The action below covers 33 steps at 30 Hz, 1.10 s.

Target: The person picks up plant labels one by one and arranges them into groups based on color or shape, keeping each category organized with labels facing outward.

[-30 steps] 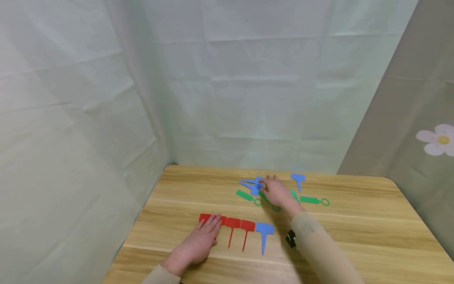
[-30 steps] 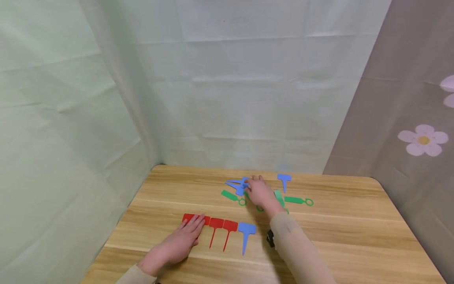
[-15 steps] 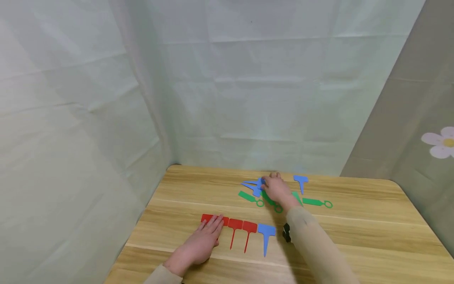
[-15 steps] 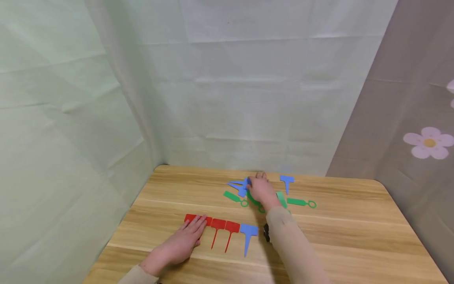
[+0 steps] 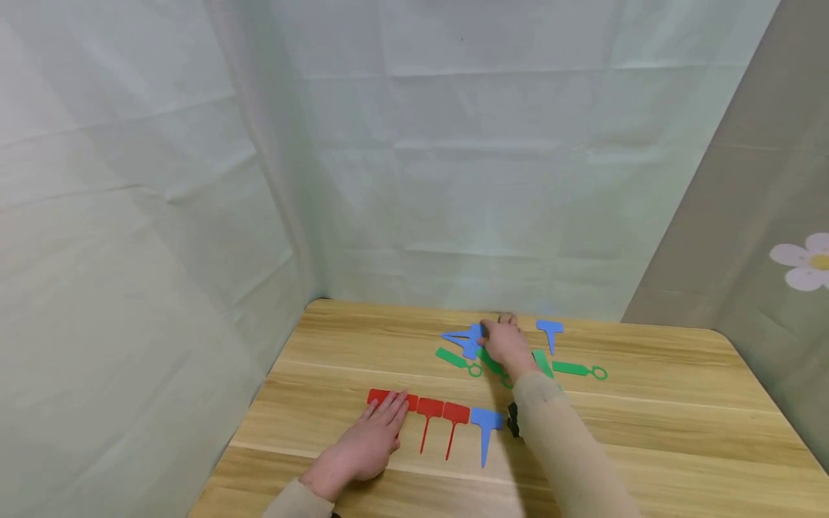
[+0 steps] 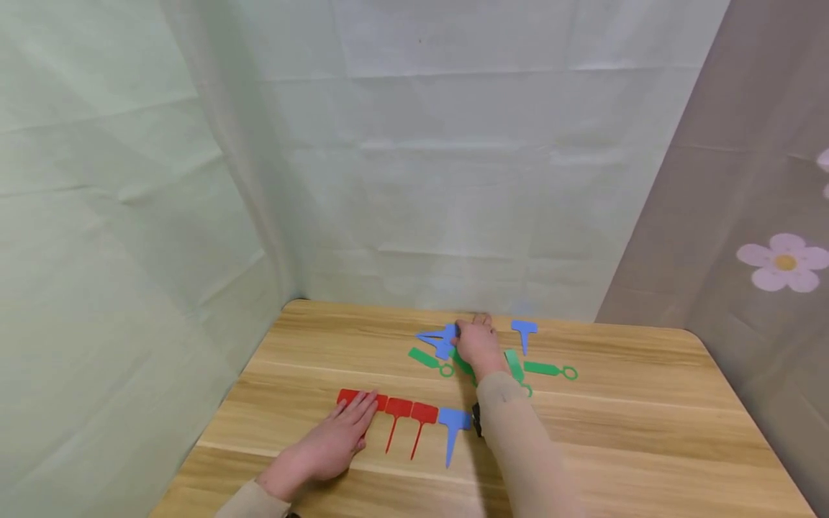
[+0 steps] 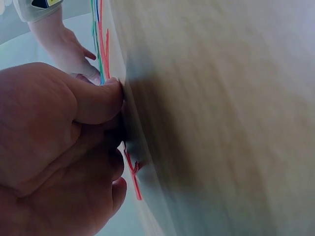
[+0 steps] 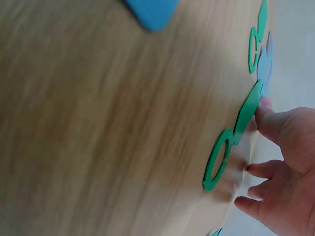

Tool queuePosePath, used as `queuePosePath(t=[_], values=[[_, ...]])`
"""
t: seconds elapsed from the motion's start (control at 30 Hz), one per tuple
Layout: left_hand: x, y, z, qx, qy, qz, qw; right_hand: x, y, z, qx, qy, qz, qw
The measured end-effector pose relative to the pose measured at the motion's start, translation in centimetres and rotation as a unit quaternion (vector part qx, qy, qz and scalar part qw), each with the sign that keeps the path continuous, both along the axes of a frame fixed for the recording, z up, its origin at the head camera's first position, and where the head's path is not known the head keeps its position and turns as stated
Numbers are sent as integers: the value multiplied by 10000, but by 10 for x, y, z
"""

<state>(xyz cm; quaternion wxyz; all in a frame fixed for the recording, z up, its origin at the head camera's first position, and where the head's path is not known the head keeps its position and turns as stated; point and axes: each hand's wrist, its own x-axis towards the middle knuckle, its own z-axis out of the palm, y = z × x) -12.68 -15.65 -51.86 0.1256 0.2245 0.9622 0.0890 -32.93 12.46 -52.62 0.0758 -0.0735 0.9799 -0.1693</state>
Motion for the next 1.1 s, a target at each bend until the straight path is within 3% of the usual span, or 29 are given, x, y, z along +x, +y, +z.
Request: queuePosePath(t=[0.3,0.9,1.1], values=[[-3,-3,1,87,-142,51,9998,3,-12,5,133,148,-449,9988],[-4,-5,-12,303,105,-67,9995,1,-4,-4,-260,120,-739,9969],[-3,-4,-6,354,-64,-3,9994,2,-6,-3,-308,127,-803,9962]])
